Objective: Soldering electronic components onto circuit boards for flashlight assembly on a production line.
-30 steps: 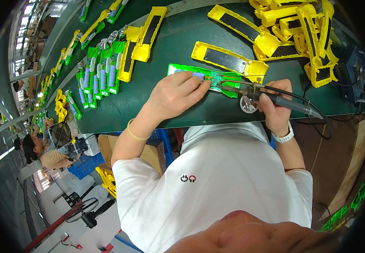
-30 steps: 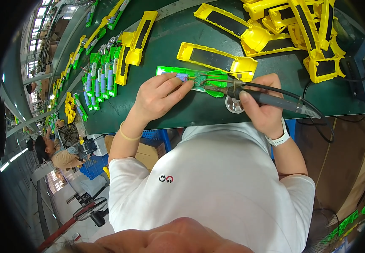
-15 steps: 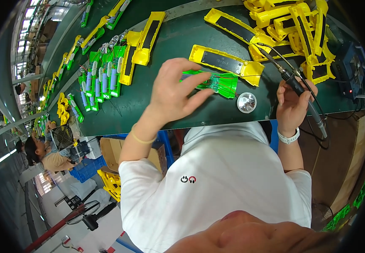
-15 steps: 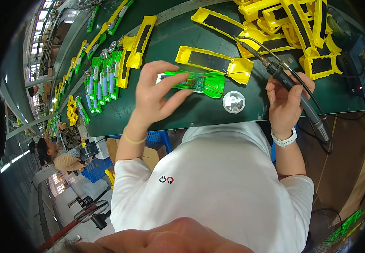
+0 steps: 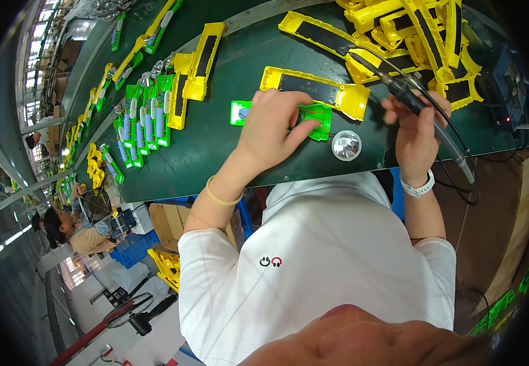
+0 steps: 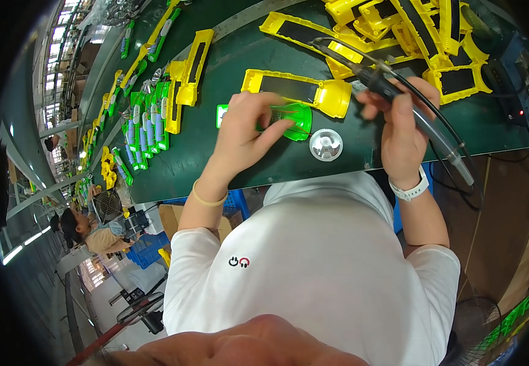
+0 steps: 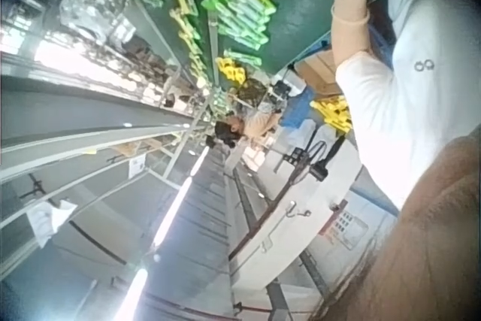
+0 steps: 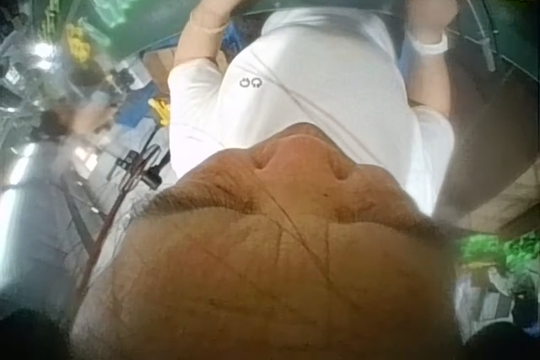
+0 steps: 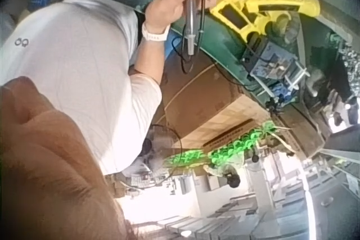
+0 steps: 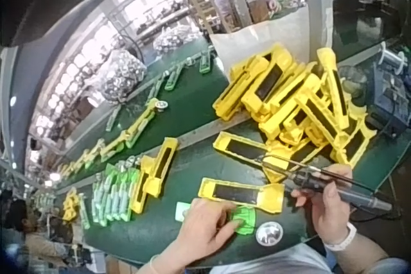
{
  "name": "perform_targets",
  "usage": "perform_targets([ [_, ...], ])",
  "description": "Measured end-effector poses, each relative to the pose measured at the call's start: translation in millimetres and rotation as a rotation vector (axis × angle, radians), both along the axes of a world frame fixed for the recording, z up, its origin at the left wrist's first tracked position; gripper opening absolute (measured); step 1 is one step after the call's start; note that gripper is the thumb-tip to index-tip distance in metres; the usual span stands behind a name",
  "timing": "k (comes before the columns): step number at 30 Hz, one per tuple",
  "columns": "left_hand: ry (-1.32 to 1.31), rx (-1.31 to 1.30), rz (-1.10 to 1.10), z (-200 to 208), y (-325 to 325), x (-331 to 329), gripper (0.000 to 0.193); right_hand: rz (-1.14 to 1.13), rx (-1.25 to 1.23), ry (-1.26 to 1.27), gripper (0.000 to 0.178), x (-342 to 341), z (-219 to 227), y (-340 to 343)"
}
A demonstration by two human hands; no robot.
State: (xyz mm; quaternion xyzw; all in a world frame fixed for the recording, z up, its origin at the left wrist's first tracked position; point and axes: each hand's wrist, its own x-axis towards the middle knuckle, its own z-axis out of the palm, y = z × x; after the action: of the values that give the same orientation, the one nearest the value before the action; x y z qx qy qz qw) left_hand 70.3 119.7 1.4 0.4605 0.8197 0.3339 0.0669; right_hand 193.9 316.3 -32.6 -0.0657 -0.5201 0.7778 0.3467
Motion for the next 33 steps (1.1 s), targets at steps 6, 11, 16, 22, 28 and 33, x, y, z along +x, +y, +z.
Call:
perform_targets([
  [6,0.316,0.205,-0.026,-15,11,-7,0.017,0.022,0.14,-0.215,0.029,-3,-5,-2],
  [11,0.173,0.134,-0.054,-25,19,-5,0.008,-0.003,-0.035,0.001,0.027,-5,-2,-7],
  [16,0.113,0.022,-0.114,-14,17,-10,0.012,-0.02,0.09,-0.225,0.025,21,-4,4],
  [22,0.169,-0.069,-0.156,-10,22,-12,0.011,-0.009,0.221,-0.274,0.023,27,-14,5],
  [28,0.169,-0.118,-0.152,-6,26,-11,0.011,0.068,0.282,-0.344,0.024,24,-11,4],
  [33,0.168,-0.14,-0.153,-6,26,-12,0.012,0.0,0.464,-0.334,0.024,29,-16,6],
])
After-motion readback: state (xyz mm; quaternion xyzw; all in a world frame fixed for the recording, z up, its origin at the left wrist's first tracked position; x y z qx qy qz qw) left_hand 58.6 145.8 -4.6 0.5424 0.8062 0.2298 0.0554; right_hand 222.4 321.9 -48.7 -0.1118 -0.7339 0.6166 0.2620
